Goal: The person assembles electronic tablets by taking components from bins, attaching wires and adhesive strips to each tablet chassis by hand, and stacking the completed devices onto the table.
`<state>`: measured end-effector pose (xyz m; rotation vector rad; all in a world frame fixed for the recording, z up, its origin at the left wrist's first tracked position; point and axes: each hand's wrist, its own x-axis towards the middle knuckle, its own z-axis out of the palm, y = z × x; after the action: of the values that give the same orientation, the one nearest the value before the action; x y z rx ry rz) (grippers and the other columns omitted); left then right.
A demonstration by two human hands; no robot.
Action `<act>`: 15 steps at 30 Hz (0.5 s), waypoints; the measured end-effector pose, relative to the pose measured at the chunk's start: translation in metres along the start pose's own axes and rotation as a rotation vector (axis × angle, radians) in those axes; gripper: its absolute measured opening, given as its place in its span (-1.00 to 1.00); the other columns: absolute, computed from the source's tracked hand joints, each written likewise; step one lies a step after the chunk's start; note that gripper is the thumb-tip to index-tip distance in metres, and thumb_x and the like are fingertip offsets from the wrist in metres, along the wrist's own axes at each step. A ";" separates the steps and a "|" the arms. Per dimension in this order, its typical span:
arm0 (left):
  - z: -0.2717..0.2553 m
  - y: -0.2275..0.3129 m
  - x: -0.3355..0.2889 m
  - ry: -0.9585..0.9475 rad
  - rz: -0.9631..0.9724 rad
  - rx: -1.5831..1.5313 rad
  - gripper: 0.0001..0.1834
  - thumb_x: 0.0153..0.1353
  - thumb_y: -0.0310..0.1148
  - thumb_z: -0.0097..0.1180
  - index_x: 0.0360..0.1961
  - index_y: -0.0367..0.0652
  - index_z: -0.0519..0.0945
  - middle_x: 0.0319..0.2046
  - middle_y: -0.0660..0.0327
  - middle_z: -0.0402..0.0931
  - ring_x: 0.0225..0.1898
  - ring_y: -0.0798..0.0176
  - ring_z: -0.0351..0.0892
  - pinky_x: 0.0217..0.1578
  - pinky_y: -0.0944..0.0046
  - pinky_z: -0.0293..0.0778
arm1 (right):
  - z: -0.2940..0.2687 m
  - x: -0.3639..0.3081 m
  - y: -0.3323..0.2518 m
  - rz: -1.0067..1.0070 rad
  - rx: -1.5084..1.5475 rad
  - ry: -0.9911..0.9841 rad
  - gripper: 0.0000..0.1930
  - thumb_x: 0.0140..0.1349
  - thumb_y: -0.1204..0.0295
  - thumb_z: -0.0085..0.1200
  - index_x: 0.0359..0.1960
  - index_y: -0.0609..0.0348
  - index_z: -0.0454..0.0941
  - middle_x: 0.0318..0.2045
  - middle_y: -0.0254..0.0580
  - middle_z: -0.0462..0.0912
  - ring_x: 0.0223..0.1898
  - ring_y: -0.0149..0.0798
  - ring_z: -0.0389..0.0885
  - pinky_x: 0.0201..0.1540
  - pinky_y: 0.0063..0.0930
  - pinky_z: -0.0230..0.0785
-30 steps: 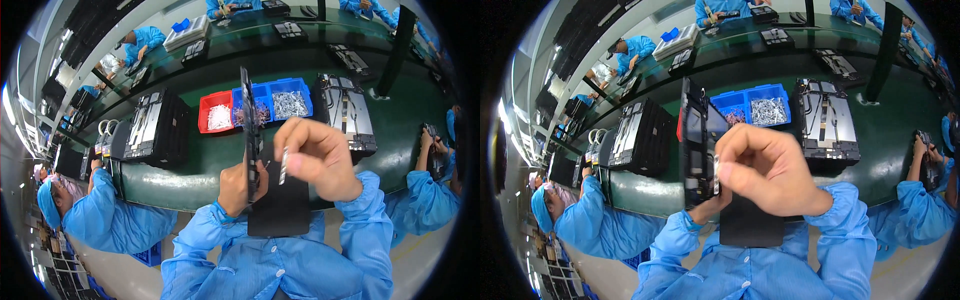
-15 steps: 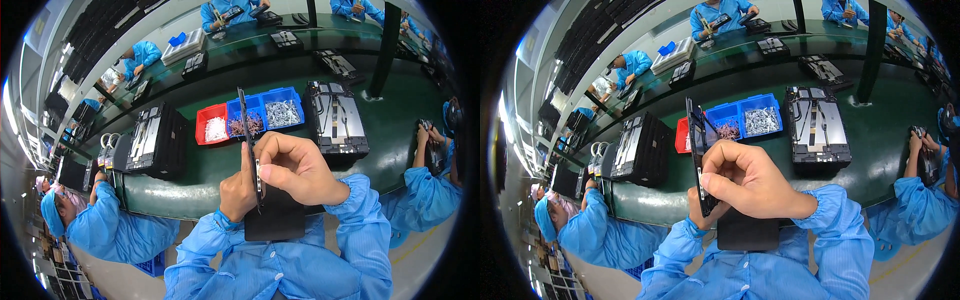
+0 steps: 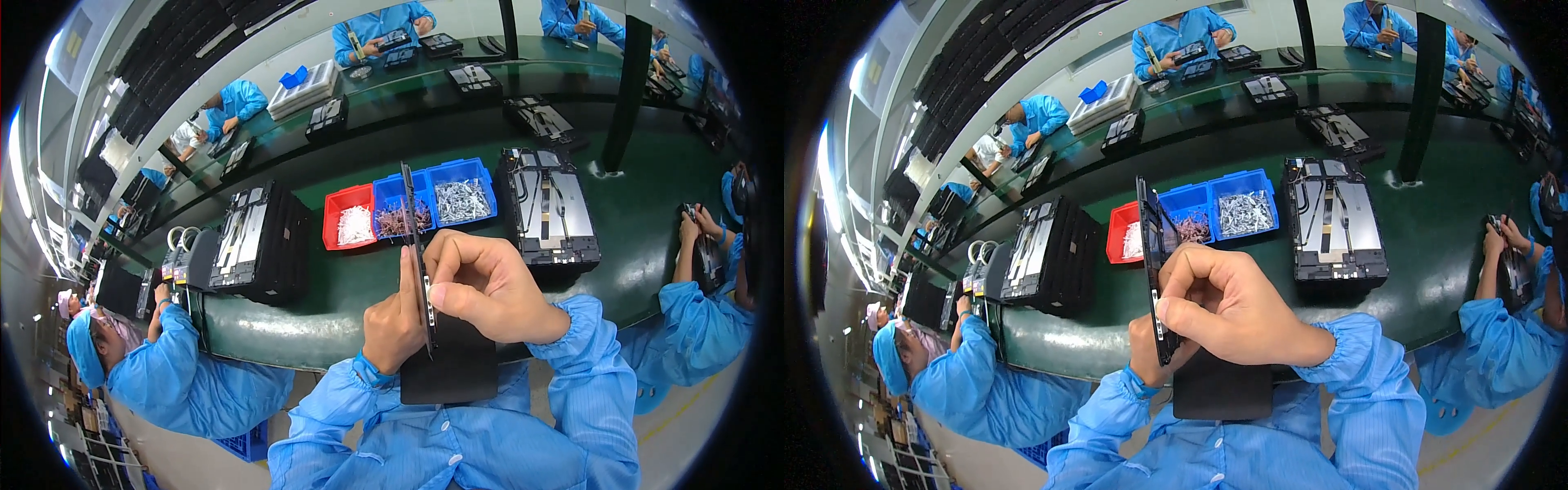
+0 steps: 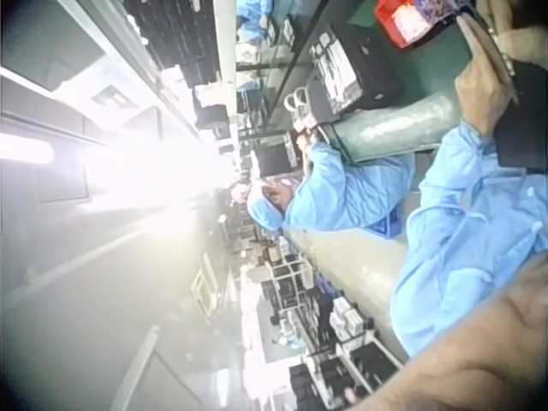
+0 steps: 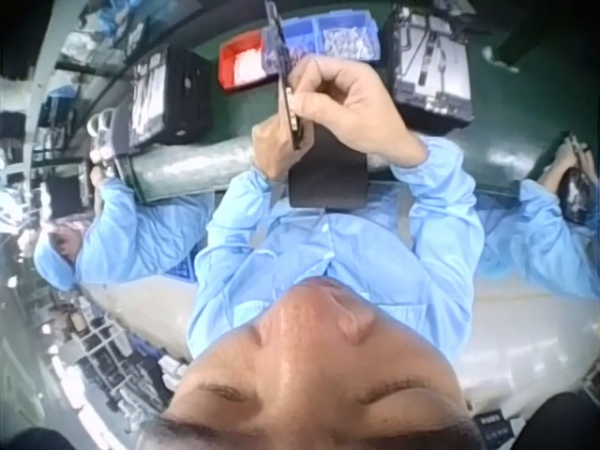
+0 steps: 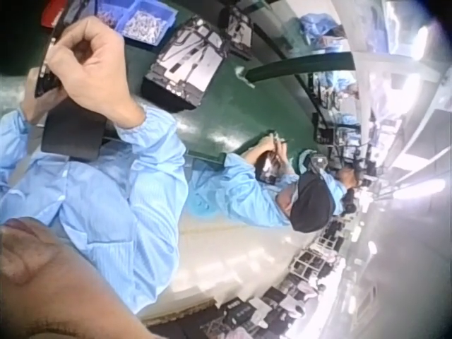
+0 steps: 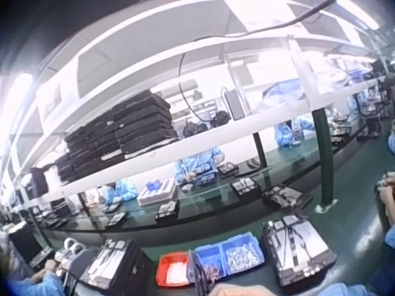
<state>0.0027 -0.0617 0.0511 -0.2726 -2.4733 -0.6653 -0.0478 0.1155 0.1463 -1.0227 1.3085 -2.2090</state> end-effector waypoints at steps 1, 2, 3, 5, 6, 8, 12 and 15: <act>0.000 0.001 0.000 0.000 0.013 0.025 -0.78 -0.15 -0.36 0.43 -0.46 -0.12 0.64 -0.56 0.12 0.60 -0.50 0.01 0.66 -0.48 0.13 0.53 | 0.000 0.000 0.000 0.001 -0.001 -0.003 -0.86 0.22 0.48 0.13 -0.44 0.24 0.45 -0.31 -0.29 0.40 -0.29 -0.49 0.40 -0.22 -0.58 0.33; -0.001 0.002 0.001 0.003 0.012 0.025 -0.78 -0.15 -0.36 0.43 -0.46 -0.12 0.64 -0.56 0.12 0.60 -0.50 0.01 0.66 -0.48 0.13 0.53 | 0.000 0.000 0.000 0.003 -0.005 -0.003 -0.86 0.21 0.48 0.13 -0.45 0.24 0.45 -0.32 -0.29 0.40 -0.29 -0.49 0.40 -0.23 -0.59 0.32; -0.002 0.002 0.002 0.014 0.027 0.020 -0.79 -0.16 -0.38 0.42 -0.46 -0.11 0.63 -0.56 0.13 0.59 -0.50 0.01 0.65 -0.48 0.13 0.53 | -0.001 0.001 0.000 0.005 -0.009 -0.002 -0.86 0.21 0.49 0.13 -0.45 0.24 0.45 -0.33 -0.29 0.40 -0.29 -0.49 0.40 -0.23 -0.59 0.32; -0.001 0.003 0.003 0.026 0.042 0.013 -0.79 -0.16 -0.41 0.41 -0.45 -0.11 0.63 -0.57 0.13 0.58 -0.51 0.01 0.64 -0.49 0.13 0.53 | -0.001 0.000 -0.001 0.008 -0.011 0.001 -0.87 0.20 0.49 0.13 -0.45 0.24 0.45 -0.33 -0.30 0.41 -0.29 -0.49 0.40 -0.23 -0.59 0.31; 0.001 0.001 0.002 0.042 0.073 0.015 -0.80 -0.15 -0.44 0.39 -0.45 -0.12 0.62 -0.58 0.14 0.57 -0.52 0.01 0.63 -0.50 0.13 0.52 | -0.001 0.000 -0.001 0.010 -0.011 0.006 -0.87 0.20 0.49 0.13 -0.44 0.25 0.46 -0.34 -0.30 0.41 -0.29 -0.50 0.39 -0.24 -0.60 0.31; 0.002 0.001 0.003 0.060 0.105 0.017 -0.81 -0.15 -0.47 0.36 -0.45 -0.12 0.60 -0.59 0.14 0.55 -0.53 0.02 0.63 -0.52 0.13 0.52 | -0.001 -0.001 -0.002 0.030 -0.009 0.021 -0.88 0.19 0.49 0.12 -0.43 0.25 0.46 -0.35 -0.31 0.42 -0.31 -0.50 0.40 -0.24 -0.60 0.31; 0.002 0.005 0.006 0.097 0.146 0.063 -0.85 -0.09 -0.55 0.28 -0.48 -0.17 0.55 -0.61 0.14 0.52 -0.58 0.03 0.59 -0.58 0.15 0.49 | -0.005 0.001 -0.002 0.101 0.041 0.062 -0.91 0.20 0.55 0.14 -0.33 0.29 0.50 -0.38 -0.33 0.56 -0.33 -0.56 0.52 -0.24 -0.64 0.41; 0.004 0.003 0.007 0.096 0.175 0.093 -0.87 -0.06 -0.57 0.26 -0.49 -0.20 0.53 -0.62 0.13 0.51 -0.61 0.04 0.58 -0.60 0.16 0.48 | -0.005 0.001 -0.002 0.103 0.027 0.070 -0.90 0.20 0.54 0.15 -0.31 0.29 0.50 -0.39 -0.32 0.57 -0.33 -0.56 0.53 -0.24 -0.65 0.41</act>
<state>-0.0033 -0.0567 0.0537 -0.4066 -2.3483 -0.4772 -0.0518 0.1189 0.1470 -0.8555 1.3268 -2.1973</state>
